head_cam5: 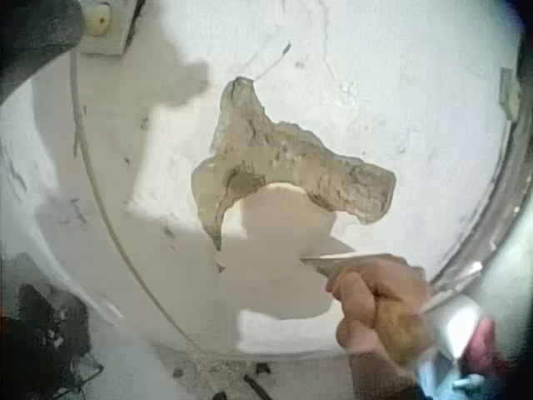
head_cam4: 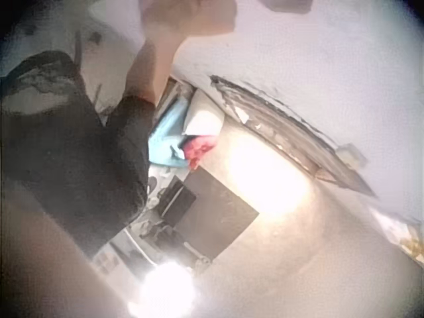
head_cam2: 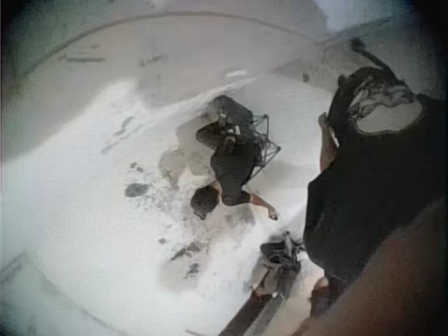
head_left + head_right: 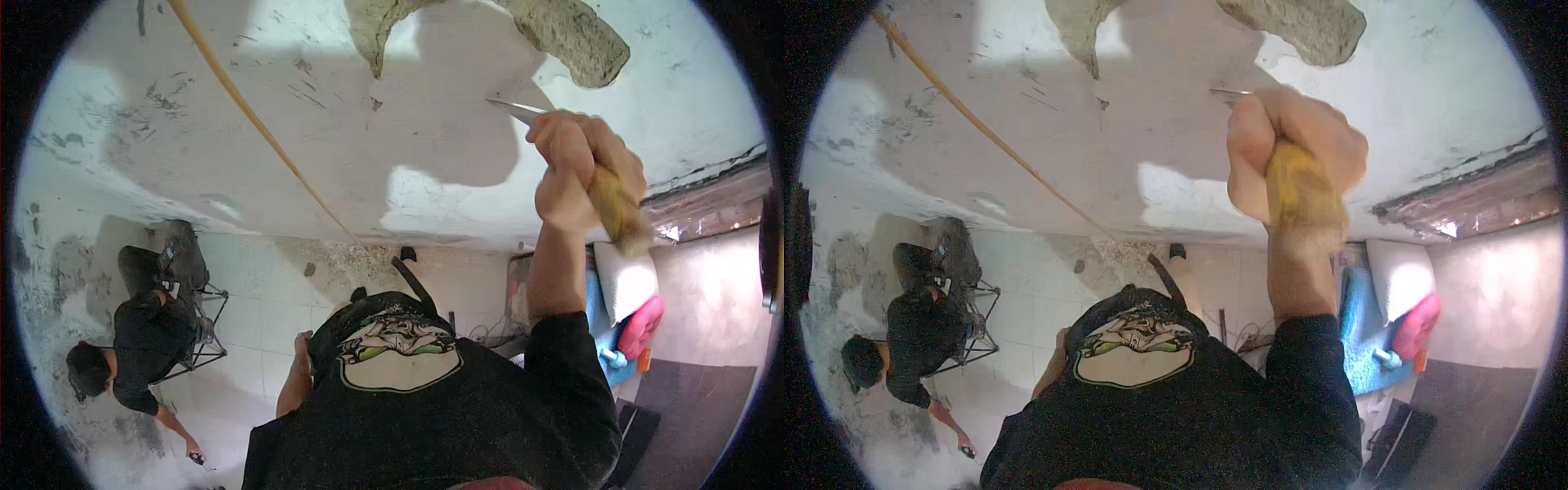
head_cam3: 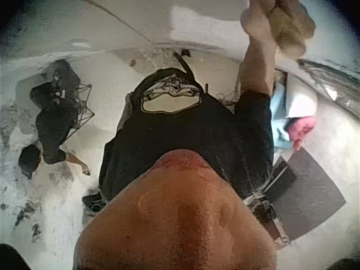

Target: The person holds a putty knife and scrapes paint and plaster off a wall.

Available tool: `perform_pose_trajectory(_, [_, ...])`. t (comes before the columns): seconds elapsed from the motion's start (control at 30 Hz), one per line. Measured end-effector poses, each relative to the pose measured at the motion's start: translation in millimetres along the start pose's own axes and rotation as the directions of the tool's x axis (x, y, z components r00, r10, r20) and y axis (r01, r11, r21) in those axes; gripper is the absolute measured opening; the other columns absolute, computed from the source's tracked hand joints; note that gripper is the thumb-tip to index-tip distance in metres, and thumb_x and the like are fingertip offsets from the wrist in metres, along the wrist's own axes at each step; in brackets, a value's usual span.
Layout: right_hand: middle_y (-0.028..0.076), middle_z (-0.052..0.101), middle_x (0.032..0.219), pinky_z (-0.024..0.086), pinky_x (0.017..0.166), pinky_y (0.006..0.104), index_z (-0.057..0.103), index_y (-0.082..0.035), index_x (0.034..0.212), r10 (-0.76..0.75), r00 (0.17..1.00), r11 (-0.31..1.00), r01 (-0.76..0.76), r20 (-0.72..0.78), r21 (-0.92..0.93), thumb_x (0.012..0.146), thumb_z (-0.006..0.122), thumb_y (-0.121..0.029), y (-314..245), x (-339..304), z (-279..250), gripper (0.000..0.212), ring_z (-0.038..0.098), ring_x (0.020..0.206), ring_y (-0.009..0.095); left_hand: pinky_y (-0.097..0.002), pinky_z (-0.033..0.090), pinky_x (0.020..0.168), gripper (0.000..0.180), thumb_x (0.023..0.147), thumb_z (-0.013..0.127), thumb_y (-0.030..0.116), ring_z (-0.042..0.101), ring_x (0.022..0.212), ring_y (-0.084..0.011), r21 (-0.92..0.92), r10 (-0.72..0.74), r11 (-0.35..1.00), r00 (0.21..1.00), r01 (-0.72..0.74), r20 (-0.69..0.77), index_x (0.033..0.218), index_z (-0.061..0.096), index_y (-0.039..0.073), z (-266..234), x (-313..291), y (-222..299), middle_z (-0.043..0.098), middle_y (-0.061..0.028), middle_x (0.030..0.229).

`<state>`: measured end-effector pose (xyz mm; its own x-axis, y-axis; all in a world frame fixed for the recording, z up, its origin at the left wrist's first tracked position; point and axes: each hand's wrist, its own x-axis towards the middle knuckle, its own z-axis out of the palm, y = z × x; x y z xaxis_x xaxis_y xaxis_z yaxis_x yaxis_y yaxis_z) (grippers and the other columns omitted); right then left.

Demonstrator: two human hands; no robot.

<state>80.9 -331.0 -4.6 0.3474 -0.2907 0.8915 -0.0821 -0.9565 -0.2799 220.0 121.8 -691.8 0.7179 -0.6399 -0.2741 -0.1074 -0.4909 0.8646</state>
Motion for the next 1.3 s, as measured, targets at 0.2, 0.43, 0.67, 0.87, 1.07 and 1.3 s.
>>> perform_pose_trajectory(0.2, [0.007, 0.042, 0.049, 0.046, 0.043, 0.0317, 0.037, 0.001, 0.055, -0.121, 0.99, 0.99, 0.125, -0.068, 0.067, 0.074, 0.036, 0.012, -15.3, -10.1, -3.2, 0.022, 0.042, 0.044, 0.015, -0.0415, 0.046, 0.062, 0.012, 0.071, 0.059, 0.017, 0.06, 0.08, -0.0319, 0.024, -0.52, 0.851, 0.835, 0.525, 0.181, 0.072, 0.058, 0.005, -0.8, 19.6, 54.9, 0.063, -0.0192, 0.084])
perform_pose_trajectory(0.43, [0.011, 0.05, 0.052, 0.048, 0.046, 0.0313, 0.044, 0.004, 0.057, -0.283, 0.958, 0.946, 0.287, 0.044, -0.152, 0.074, 0.044, 0.007, -7.8, 0.1, -1.5, 0.017, 0.052, 0.047, 0.018, -0.0376, 0.046, 0.066, 0.022, 0.076, 0.063, 0.017, 0.056, 0.075, -0.0237, -0.362, -0.375, 0.823, 0.897, 0.439, 0.234, 0.091, 0.062, 0.001, -5.4, -11.1, -17.6, 0.06, -0.0117, 0.081])
perform_pose_trajectory(0.67, [0.01, 0.049, 0.052, 0.048, 0.046, 0.0314, 0.044, 0.005, 0.059, -0.065, 0.998, 0.997, 0.064, 0.018, 0.034, 0.077, 0.043, 0.007, -6.0, -4.3, -5.6, 0.018, 0.052, 0.047, 0.019, -0.0346, 0.045, 0.06, 0.031, 0.075, 0.064, 0.023, 0.054, 0.069, -0.0196, -0.53, -0.428, 0.659, 0.845, 0.534, 0.32, 0.093, 0.06, -0.003, -13.6, 5.1, 19.0, 0.056, -0.0058, 0.072])
perform_pose_trajectory(0.87, [0.009, 0.045, 0.051, 0.047, 0.044, 0.0337, 0.042, 0.004, 0.058, -0.184, 0.981, 0.981, 0.178, 0.067, 0.081, 0.08, 0.04, 0.005, -15.3, 6.9, -4.2, 0.022, 0.048, 0.045, 0.018, -0.0349, 0.045, 0.059, 0.03, 0.075, 0.063, 0.023, 0.052, 0.065, -0.0204, -0.238, -0.232, 0.934, 0.958, 0.268, 0.167, 0.091, 0.058, -0.001, -3.6, -9.2, -21.4, 0.054, -0.0053, 0.071])
perform_pose_trajectory(1.07, [0.009, 0.047, 0.052, 0.048, 0.046, 0.0319, 0.045, 0.003, 0.058, -0.26, 0.965, 0.956, 0.258, 0.003, 0.138, 0.08, 0.044, 0.006, -19.6, -1.9, -14.0, 0.022, 0.051, 0.046, 0.02, -0.0359, 0.046, 0.061, 0.03, 0.076, 0.064, 0.024, 0.053, 0.065, -0.0212, -0.495, -0.6, 0.626, 0.778, 0.602, 0.186, 0.093, 0.058, -0.001, 1.3, 19.2, 72.8, 0.056, -0.0067, 0.072])
perform_pose_trajectory(1.3, [0.007, 0.046, 0.051, 0.047, 0.049, 0.0304, 0.042, 0.003, 0.054, -0.01, 0.999, 0.996, 0.007, 0.032, 0.094, 0.075, 0.045, 0.009, -13.5, -4.6, 4.1, 0.022, 0.047, 0.046, 0.015, -0.0363, 0.049, 0.067, 0.032, 0.074, 0.063, 0.026, 0.058, 0.075, -0.0227, -0.627, -0.441, 0.554, 0.832, 0.548, 0.337, 0.093, 0.063, 0.0, 4.2, 4.2, -15.9, 0.062, -0.0108, 0.085])
